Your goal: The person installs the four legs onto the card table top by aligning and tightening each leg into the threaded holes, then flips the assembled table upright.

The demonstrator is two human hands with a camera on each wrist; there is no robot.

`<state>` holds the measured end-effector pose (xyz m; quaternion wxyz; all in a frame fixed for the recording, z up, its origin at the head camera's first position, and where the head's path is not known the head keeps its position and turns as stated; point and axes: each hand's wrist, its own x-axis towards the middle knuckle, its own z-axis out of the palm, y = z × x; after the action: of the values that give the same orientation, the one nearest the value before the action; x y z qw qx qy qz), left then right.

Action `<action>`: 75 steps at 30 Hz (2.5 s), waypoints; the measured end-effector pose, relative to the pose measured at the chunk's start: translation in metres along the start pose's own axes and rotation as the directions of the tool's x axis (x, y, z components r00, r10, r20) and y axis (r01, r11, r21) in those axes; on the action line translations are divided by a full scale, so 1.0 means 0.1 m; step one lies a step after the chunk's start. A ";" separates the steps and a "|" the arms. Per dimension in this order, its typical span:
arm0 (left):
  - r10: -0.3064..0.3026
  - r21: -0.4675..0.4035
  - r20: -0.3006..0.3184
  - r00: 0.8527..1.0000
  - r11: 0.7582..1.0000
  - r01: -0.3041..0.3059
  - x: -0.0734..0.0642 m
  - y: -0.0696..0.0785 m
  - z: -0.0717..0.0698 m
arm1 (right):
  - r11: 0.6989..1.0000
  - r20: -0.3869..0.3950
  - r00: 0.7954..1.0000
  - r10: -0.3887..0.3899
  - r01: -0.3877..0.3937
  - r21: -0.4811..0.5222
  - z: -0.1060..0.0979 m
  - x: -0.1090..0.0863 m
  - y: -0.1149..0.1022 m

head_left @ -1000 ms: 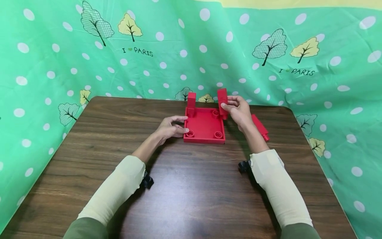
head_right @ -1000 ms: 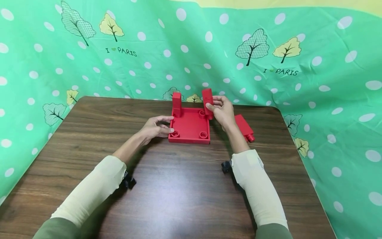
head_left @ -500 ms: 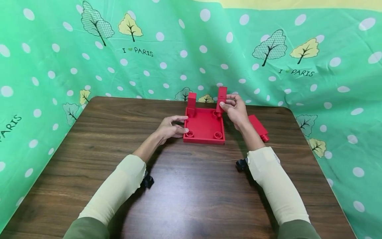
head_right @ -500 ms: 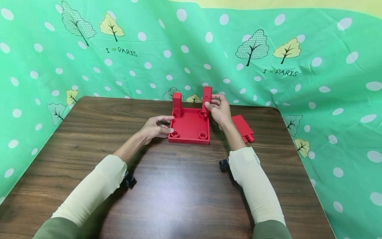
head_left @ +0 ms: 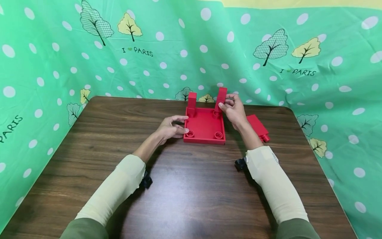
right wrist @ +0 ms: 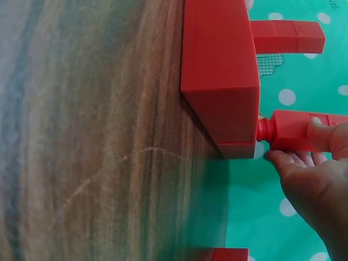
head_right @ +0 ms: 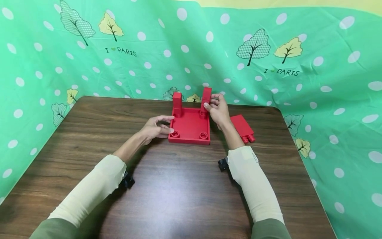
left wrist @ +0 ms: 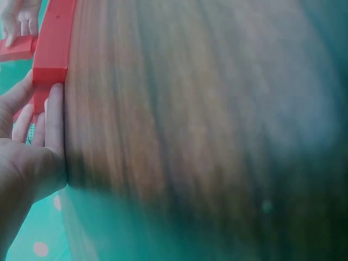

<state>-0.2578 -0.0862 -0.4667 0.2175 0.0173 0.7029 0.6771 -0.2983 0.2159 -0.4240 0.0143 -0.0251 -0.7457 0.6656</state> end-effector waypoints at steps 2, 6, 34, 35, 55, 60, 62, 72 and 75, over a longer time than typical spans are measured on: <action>-0.002 0.005 0.003 1.000 1.000 0.002 0.00 0.00 0.00 | 1.000 0.007 1.000 0.007 -0.007 -0.002 -0.01 0.00 0.01; -0.013 0.005 0.009 1.000 1.000 0.013 -0.01 -0.01 0.00 | 1.000 0.024 1.000 0.011 -0.011 -0.002 -0.02 0.00 0.03; -0.033 0.012 0.020 0.999 0.999 0.033 0.00 0.04 0.01 | 0.975 0.093 0.996 -0.012 0.032 -0.222 -0.12 -0.04 0.02; -0.033 0.011 0.019 0.999 0.999 0.033 0.00 0.04 0.01 | 0.971 0.093 0.995 -0.020 0.041 -0.234 -0.11 -0.04 0.02; -0.039 -0.008 0.014 0.999 0.999 0.039 -0.02 0.03 0.01 | 0.926 0.045 0.997 -0.065 0.077 -0.368 -0.13 -0.09 0.06; -0.038 -0.004 0.018 0.999 0.999 0.038 -0.01 0.03 0.01 | 0.941 0.056 0.997 -0.044 0.060 -0.332 -0.18 -0.13 0.06; -0.040 -0.005 0.018 0.999 0.999 0.040 -0.01 0.03 0.01 | 0.947 0.062 0.997 -0.041 0.058 -0.315 -0.19 -0.14 0.06; -0.050 -0.014 0.011 0.999 0.999 0.050 -0.01 0.03 0.01 | 0.925 0.074 0.996 -0.048 0.073 -0.374 -0.15 -0.15 0.06; -0.052 -0.017 0.013 0.999 0.999 0.052 0.00 0.03 0.01 | 0.921 0.080 0.996 -0.048 0.075 -0.383 -0.15 -0.13 0.07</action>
<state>-0.2578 -0.0851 -0.4639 0.2394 0.0014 0.6960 0.6770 -0.2841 0.2305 -0.4292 0.0042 0.0187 -0.8626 0.5055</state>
